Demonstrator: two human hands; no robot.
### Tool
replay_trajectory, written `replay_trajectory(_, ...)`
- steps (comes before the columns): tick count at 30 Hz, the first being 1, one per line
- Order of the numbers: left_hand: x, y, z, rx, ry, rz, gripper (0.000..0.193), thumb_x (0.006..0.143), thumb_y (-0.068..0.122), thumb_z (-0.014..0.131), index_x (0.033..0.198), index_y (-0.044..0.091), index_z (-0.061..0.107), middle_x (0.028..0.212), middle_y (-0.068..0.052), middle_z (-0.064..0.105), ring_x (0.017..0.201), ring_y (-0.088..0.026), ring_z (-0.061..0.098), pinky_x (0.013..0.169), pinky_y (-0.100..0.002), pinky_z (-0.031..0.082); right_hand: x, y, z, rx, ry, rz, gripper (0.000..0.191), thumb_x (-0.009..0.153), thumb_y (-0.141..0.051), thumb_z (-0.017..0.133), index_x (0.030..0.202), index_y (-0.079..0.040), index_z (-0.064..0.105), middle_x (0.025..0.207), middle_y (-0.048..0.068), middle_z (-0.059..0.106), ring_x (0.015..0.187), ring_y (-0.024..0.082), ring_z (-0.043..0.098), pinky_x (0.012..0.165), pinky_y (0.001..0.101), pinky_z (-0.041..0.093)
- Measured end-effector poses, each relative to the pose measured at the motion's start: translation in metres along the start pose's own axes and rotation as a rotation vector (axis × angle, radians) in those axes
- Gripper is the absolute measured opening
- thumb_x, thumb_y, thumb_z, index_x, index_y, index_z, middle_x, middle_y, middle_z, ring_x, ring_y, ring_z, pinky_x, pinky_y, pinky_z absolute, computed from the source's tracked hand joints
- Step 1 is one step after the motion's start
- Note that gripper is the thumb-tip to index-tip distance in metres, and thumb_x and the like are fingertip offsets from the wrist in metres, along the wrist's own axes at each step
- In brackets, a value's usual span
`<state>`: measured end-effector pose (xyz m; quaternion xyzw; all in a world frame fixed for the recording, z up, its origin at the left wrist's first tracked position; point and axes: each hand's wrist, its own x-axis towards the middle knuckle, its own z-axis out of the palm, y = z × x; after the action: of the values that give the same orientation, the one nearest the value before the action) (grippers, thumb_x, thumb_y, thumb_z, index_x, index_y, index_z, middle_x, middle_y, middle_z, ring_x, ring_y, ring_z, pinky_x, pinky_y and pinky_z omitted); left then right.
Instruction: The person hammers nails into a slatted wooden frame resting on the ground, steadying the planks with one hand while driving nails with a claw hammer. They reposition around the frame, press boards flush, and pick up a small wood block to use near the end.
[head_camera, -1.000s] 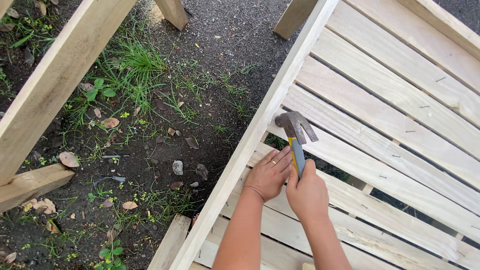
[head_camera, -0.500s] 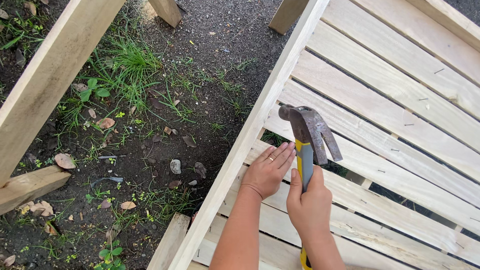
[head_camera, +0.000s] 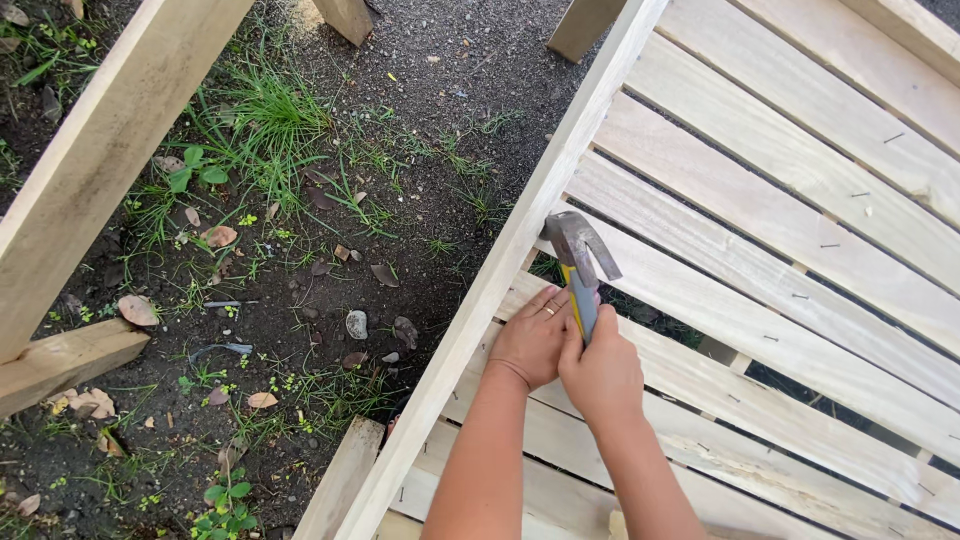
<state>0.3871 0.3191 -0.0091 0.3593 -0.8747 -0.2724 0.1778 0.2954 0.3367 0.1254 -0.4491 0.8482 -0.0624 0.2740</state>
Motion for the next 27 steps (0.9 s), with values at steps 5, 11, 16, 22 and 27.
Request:
replay_trajectory(5, -0.001, 0.003, -0.004, 0.068, -0.073, 0.011, 0.045, 0.089, 0.012, 0.056, 0.134, 0.008, 0.061, 0.154, -0.007, 0.052, 0.150, -0.021, 0.041, 0.125, -0.041, 0.029, 0.007, 0.005, -0.010, -0.037, -0.063, 0.026, 0.032, 0.100, -0.037, 0.058, 0.100, -0.005, 0.056, 0.077, 0.026, 0.070, 0.074, 0.050, 0.066, 0.063, 0.0579, 0.050)
replay_trajectory(11, -0.006, 0.004, 0.000, -0.017, -0.148, 0.020, 0.047, 0.089, 0.012, 0.056, 0.135, 0.008, 0.059, 0.156, -0.006, 0.049, 0.151, -0.022, 0.038, 0.126, -0.043, 0.029, 0.007, 0.003, -0.004, -0.049, -0.033, 0.018, 0.034, 0.100, -0.037, 0.056, 0.103, -0.003, 0.054, 0.077, 0.025, 0.069, 0.074, 0.049, 0.067, 0.065, 0.0579, 0.052)
replay_trajectory(16, 0.001, 0.001, -0.005, 0.096, -0.121, 0.056, 0.052, 0.089, 0.010, 0.054, 0.141, 0.010, 0.054, 0.161, -0.003, 0.045, 0.153, -0.021, 0.037, 0.126, -0.045, 0.028, 0.017, 0.027, 0.000, -0.067, -0.035, 0.079, 0.038, 0.095, -0.045, 0.060, 0.107, -0.008, 0.063, 0.072, 0.021, 0.070, 0.071, 0.045, 0.068, 0.064, 0.0552, 0.052)
replay_trajectory(22, -0.003, 0.005, -0.006, 0.280, 0.059, 0.035, 0.063, 0.090, 0.010, 0.055, 0.153, 0.013, 0.047, 0.164, -0.003, 0.038, 0.151, -0.023, 0.035, 0.123, -0.048, 0.027, 0.027, 0.089, 0.003, 0.012, 0.476, 0.167, 0.038, 0.096, -0.037, 0.069, 0.118, -0.006, 0.065, 0.092, 0.017, 0.072, 0.083, 0.040, 0.068, 0.071, 0.0513, 0.052)
replay_trajectory(27, 0.006, 0.005, -0.020, 0.075, 0.136, -0.112, 0.073, 0.092, 0.026, 0.066, 0.155, 0.001, 0.040, 0.165, -0.018, 0.029, 0.152, -0.036, 0.030, 0.123, -0.048, 0.028, 0.054, 0.109, 0.011, -0.108, 0.715, 0.135, 0.038, 0.092, -0.026, 0.075, 0.124, -0.007, 0.066, 0.121, 0.015, 0.066, 0.116, 0.038, 0.056, 0.088, 0.0507, 0.049)
